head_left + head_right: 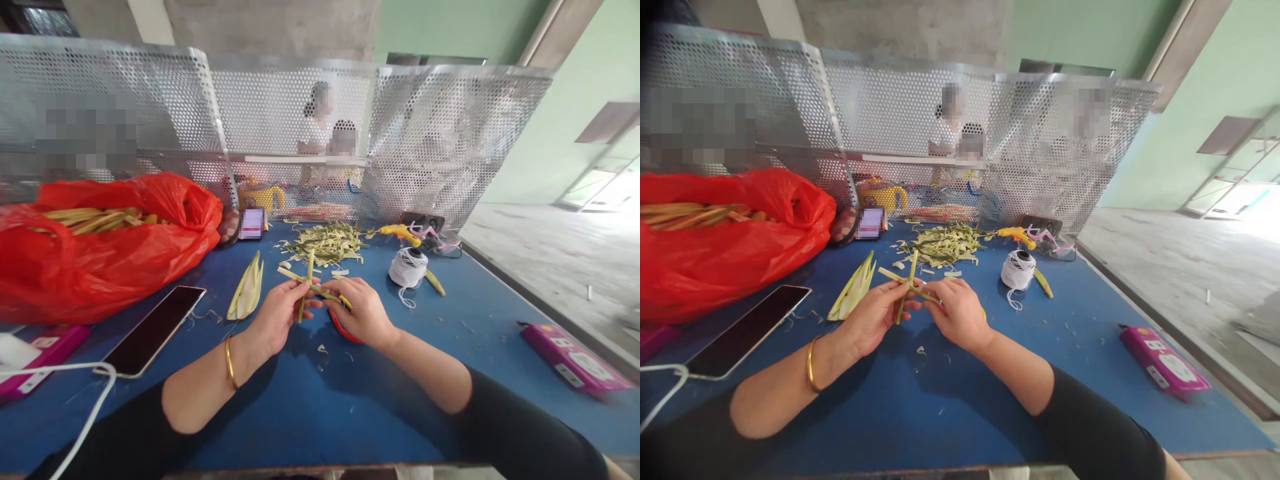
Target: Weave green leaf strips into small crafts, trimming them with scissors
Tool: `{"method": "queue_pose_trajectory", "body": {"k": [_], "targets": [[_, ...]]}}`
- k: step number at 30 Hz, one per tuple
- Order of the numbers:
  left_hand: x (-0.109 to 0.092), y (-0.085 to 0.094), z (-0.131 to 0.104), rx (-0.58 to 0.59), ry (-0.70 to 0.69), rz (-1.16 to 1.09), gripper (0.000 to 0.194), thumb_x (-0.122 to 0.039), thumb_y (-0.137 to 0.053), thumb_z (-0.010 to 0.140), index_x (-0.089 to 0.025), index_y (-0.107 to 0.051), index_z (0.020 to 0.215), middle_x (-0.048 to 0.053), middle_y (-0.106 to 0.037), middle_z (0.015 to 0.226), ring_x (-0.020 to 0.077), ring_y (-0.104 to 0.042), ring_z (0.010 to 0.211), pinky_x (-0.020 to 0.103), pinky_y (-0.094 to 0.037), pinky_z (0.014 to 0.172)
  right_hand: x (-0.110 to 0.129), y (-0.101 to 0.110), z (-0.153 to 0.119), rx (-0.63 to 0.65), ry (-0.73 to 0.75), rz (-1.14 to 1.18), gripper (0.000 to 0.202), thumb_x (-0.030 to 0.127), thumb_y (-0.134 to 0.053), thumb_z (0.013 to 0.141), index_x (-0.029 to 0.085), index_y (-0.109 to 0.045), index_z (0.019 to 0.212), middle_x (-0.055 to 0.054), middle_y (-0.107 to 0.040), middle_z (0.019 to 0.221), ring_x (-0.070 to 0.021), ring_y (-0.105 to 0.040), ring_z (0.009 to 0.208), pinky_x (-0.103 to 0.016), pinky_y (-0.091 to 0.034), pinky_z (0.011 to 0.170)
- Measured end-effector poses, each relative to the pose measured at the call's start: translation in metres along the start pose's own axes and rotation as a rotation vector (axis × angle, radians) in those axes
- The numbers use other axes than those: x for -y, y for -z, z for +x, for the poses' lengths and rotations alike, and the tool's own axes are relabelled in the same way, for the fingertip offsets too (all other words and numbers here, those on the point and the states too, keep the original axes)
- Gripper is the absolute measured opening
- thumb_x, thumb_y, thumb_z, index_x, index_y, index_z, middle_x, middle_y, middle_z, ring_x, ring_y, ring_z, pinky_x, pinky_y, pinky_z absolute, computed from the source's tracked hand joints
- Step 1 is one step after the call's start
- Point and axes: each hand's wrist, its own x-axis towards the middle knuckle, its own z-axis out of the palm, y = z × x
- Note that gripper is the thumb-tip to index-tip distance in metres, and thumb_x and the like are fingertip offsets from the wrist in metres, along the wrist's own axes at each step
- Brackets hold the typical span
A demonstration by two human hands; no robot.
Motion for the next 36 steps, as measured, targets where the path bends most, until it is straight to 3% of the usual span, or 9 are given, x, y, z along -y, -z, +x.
{"method": "queue_pose_trajectory", "body": {"k": [6, 11, 22, 26, 30, 33, 36], "targets": [[-0.001, 0.004, 0.002, 0.055, 0.075, 0.077, 0.014, -0.025, -0.07, 0.079, -0.013, -0.071, 0.085, 0.008, -0.074, 0.074, 0.0144, -0.067, 0.06, 0.022, -0.052, 0.056, 0.001, 0.004, 0.002, -0.047, -0.077, -0.1, 0.021, 0.023, -0.046, 0.095, 0.021, -0.066, 0.089, -0.005, -0.068, 0.079, -0.0172, -0.062, 0.076, -0.03, -0.043, 0.073], [0.001, 0.003, 0.001, 0.028, 0.003, 0.145, 0.017, -0.026, -0.081, 0.065, -0.013, -0.07, 0.07, 0.004, -0.069, 0.059, 0.0122, -0.061, 0.052, 0.022, -0.048, 0.053, -0.002, 0.005, 0.003, -0.034, -0.109, -0.061, 0.02, 0.02, -0.048, 0.094, 0.021, -0.066, 0.086, -0.004, -0.068, 0.082, -0.0166, -0.062, 0.078, -0.029, -0.043, 0.074], [0.005, 0.004, 0.003, 0.102, 0.014, 0.203, 0.021, -0.028, -0.081, 0.064, -0.014, -0.067, 0.068, 0.003, -0.067, 0.059, 0.0127, -0.061, 0.055, 0.024, -0.048, 0.058, -0.002, 0.007, 0.005, 0.032, -0.109, -0.056, 0.019, 0.019, -0.051, 0.092, 0.02, -0.063, 0.078, -0.002, -0.066, 0.076, -0.0154, -0.059, 0.073, -0.03, -0.04, 0.077], [0.002, 0.01, 0.008, 0.246, 0.075, 0.164, 0.022, -0.031, -0.076, 0.07, -0.013, -0.07, 0.082, 0.008, -0.073, 0.074, 0.016, -0.066, 0.064, 0.026, -0.051, 0.065, -0.009, 0.011, 0.009, 0.029, -0.185, 0.037, 0.017, 0.017, -0.054, 0.089, 0.02, -0.062, 0.075, -0.002, -0.065, 0.076, -0.016, -0.059, 0.073, -0.029, -0.041, 0.074], [-0.011, 0.019, 0.013, 0.481, 0.179, 0.004, 0.051, -0.056, -0.058, 0.081, -0.01, -0.068, 0.102, 0.019, -0.074, 0.094, 0.0252, -0.07, 0.082, 0.034, -0.053, 0.071, -0.016, 0.014, 0.012, -0.012, -0.243, 0.237, 0.016, 0.015, -0.051, 0.088, 0.02, -0.064, 0.079, -0.003, -0.066, 0.08, -0.0162, -0.06, 0.077, -0.028, -0.044, 0.072], [-0.022, 0.026, 0.015, 0.585, 0.232, -0.065, 0.076, -0.074, -0.046, 0.077, -0.008, -0.065, 0.109, 0.023, -0.071, 0.103, 0.0316, -0.069, 0.092, 0.039, -0.053, 0.072, -0.017, 0.016, 0.013, -0.02, -0.244, 0.293, 0.017, 0.016, -0.05, 0.088, 0.02, -0.066, 0.084, -0.004, -0.066, 0.083, -0.0162, -0.061, 0.079, -0.029, -0.046, 0.074], [-0.027, 0.03, 0.017, 0.641, 0.27, -0.03, 0.073, -0.072, -0.054, 0.073, -0.01, -0.066, 0.109, 0.022, -0.071, 0.106, 0.0328, -0.068, 0.097, 0.039, -0.053, 0.074, -0.017, 0.02, 0.014, 0.002, -0.217, 0.309, 0.017, 0.018, -0.051, 0.089, 0.019, -0.067, 0.086, -0.004, -0.066, 0.083, -0.0162, -0.061, 0.079, -0.029, -0.046, 0.074]]}}
